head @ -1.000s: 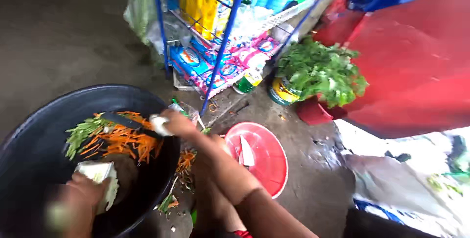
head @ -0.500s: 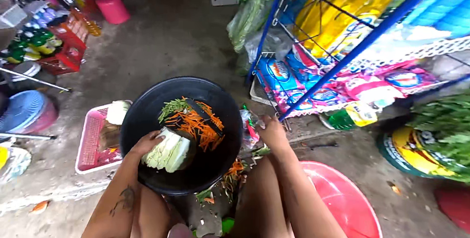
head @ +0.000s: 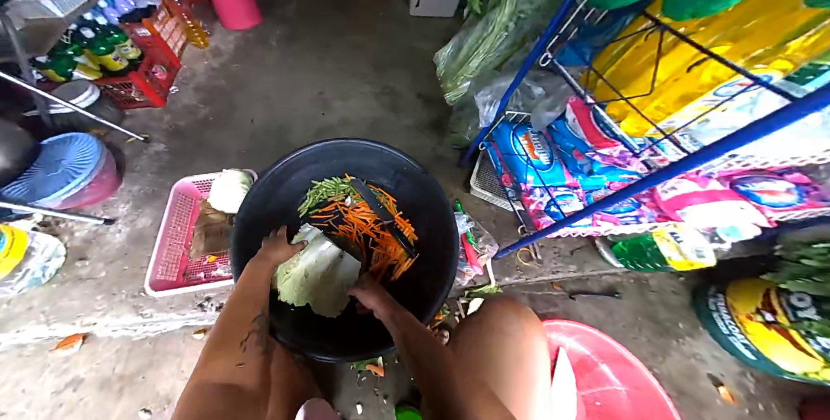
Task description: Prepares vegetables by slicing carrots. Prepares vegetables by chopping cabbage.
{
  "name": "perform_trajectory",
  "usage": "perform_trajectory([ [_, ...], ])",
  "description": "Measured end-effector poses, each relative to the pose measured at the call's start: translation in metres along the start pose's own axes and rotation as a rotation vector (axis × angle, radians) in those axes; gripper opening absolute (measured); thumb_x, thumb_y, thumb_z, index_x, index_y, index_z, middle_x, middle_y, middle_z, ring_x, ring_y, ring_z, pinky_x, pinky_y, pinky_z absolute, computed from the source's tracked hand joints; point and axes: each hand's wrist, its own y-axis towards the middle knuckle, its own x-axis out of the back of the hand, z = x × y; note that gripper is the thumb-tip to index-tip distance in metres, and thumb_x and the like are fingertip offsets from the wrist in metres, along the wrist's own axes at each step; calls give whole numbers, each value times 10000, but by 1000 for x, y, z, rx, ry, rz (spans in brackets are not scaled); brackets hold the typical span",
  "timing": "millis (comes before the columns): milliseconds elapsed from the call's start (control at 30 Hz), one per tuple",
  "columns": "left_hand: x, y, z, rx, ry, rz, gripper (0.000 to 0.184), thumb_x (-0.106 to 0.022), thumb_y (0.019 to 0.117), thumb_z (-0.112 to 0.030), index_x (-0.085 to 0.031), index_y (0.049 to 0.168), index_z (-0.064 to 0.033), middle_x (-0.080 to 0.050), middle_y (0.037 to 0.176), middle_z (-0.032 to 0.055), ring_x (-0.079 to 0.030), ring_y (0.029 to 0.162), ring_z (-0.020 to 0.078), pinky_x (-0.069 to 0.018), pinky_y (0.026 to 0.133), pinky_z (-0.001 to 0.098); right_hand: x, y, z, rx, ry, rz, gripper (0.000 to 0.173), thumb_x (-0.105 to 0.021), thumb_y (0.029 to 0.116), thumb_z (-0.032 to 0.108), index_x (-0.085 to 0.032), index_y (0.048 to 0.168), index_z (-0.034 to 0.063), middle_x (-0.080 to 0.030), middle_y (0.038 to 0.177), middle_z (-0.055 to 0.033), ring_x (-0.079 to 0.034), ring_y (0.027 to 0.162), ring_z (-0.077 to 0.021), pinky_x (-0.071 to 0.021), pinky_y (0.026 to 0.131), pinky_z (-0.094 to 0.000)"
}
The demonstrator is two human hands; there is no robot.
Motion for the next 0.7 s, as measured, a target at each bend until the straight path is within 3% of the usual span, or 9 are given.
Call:
perform_trajectory([
  [100, 2, 0, 5, 38, -80, 115, 1055, -547, 921, -753, -198, 1646, -71, -390, 1597, 266, -383, 1484, 431, -296, 1196, 658, -10, 5, -2, -16, 194, -71, 644, -721, 972, 220, -421, 1488, -25, -551, 1405, -288, -603, 1232, -412, -532, 988, -578],
  [167, 0, 0, 8, 37, -124, 136, 1053, -559, 913, -756, -217, 1642, -78, -420, 1580, 259, -405, 1472, 419, -304, 1192, 653, -15, 8, -3, -49, 338, -88, 606, -701, 982, 191, -425, 1483, -9, -565, 1370, -277, -626, 1171, -395, -549, 938, -561],
  [267, 2, -2, 7, 6, -184, 121, 949, -595, 936, -694, -365, 1572, -28, -480, 1522, 272, -442, 1441, 418, -326, 1183, 637, -23, 2, 4, -62, 575, -94, 450, -623, 1028, 183, -488, 1416, 0, -627, 1246, -223, -649, 1054, -309, -552, 876, -471],
  [333, 3, -12, 0, -14, -182, 156, 869, -579, 962, -670, -482, 1487, 16, -516, 1476, 292, -464, 1418, 425, -336, 1170, 640, -26, 0, 5, -53, 653, -86, 482, -627, 1041, 241, -488, 1436, 2, -578, 1363, -229, -597, 1206, -335, -515, 989, -508],
  [433, -10, -31, -12, -90, -140, 133, 859, -630, 935, -661, -522, 1448, 20, -512, 1467, 301, -494, 1383, 443, -388, 1139, 638, -32, 0, 3, -20, 711, -113, 566, -572, 1067, 389, -462, 1489, 27, -497, 1496, -229, -521, 1343, -367, -472, 1063, -564],
  [500, -26, -57, -26, -124, -86, 97, 960, -667, 913, -651, -391, 1538, 23, -378, 1576, 297, -426, 1433, 461, -382, 1156, 627, -31, -3, 5, -1, 781, -108, 646, -479, 1078, 509, -411, 1545, 67, -462, 1546, -209, -494, 1390, -362, -460, 1089, -583],
  [600, -59, -98, -50, -147, 42, 38, 1048, -679, 928, -581, -182, 1620, 28, -199, 1668, 291, -298, 1503, 490, -343, 1178, 636, -29, -6, 7, 3, 877, -108, 682, -477, 1062, 554, -364, 1578, 122, -445, 1569, -174, -479, 1407, -336, -442, 1104, -578],
  [700, -89, -120, -70, -119, 161, -70, 944, -707, 942, -387, -191, 1627, 10, -207, 1673, 274, -273, 1507, 493, -311, 1164, 653, -32, -8, 4, 6, 858, -135, 635, -530, 1061, 487, -394, 1562, 122, -475, 1548, -165, -493, 1392, -322, -441, 1100, -563],
])
